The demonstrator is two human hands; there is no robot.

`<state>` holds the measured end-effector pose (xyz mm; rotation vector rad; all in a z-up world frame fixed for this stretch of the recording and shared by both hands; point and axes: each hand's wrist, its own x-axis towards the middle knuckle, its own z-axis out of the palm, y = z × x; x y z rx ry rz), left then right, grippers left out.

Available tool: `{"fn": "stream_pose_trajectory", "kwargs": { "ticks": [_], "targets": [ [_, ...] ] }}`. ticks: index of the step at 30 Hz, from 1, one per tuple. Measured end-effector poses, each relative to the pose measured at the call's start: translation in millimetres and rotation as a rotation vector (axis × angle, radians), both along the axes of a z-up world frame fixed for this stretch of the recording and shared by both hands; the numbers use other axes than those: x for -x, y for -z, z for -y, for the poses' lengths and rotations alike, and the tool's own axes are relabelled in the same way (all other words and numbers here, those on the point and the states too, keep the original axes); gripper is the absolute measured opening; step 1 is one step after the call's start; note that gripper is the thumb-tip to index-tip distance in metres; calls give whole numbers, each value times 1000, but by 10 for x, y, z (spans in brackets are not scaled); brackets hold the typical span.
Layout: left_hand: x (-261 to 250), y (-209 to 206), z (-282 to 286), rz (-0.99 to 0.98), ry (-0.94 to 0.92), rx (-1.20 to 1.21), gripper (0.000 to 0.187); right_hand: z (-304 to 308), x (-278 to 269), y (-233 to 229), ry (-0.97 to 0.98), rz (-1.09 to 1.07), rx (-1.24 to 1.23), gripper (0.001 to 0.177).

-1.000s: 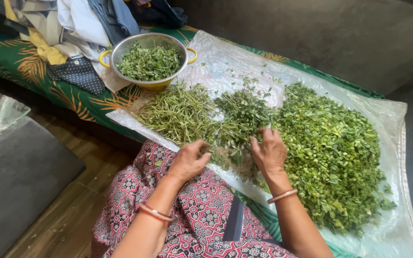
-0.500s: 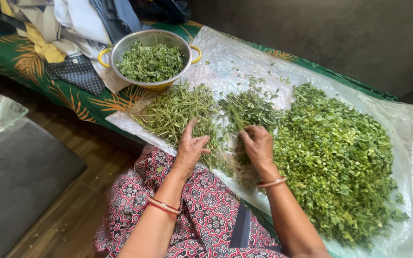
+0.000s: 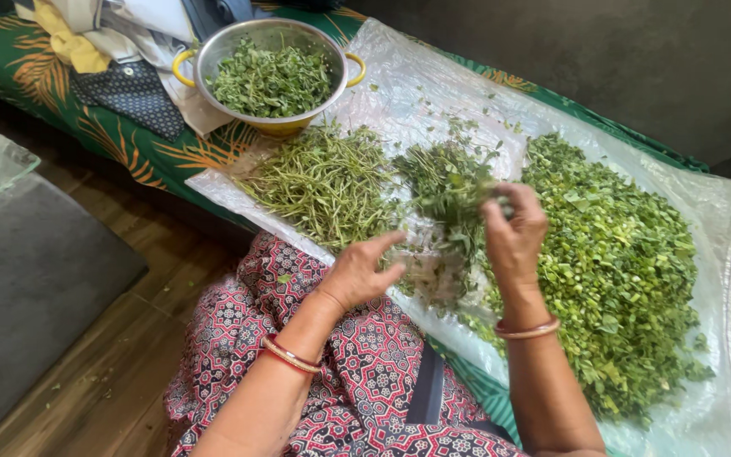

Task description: The person sits on the floor and repeatedly plucks small leaves from green stems by hand. The leaves are placed into a growing pile on a white sheet, while the bare stems are set aside in a separate pile.

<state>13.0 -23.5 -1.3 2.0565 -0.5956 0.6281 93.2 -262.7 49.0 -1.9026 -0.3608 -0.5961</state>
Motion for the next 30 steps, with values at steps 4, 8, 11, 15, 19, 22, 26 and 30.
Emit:
{"fn": "stream_pose_trajectory", "kwargs": {
  "ticks": [4,8,11,15,19,22,26,30],
  "targets": [
    [155,-20,198,-326,77,-435,33,103,122,-287,33,139,43,12],
    [274,-114,312,-288,65,-456,26,39,345,-355,305,189,443,11],
    [299,-274,316,-272,3,-115,22,29,443,-377,70,22,82,14],
    [260,-607,345,-335,36,324,41,51,506,-405,-298,-132,-183,14],
    [293,-828,359,-340,-5,407,54,-51,540,-363,-374,-257,14,16],
    [334,-803,346,-369,41,505,36,-119,573,-295,-436,-322,150,20],
    [287,-641,275,-414,78,693,18,-146,561,-245,-562,-526,-15,21],
    [205,-488,230,-479,22,704,18,-132,518,-235,-661,-551,-167,24]
  ]
}}
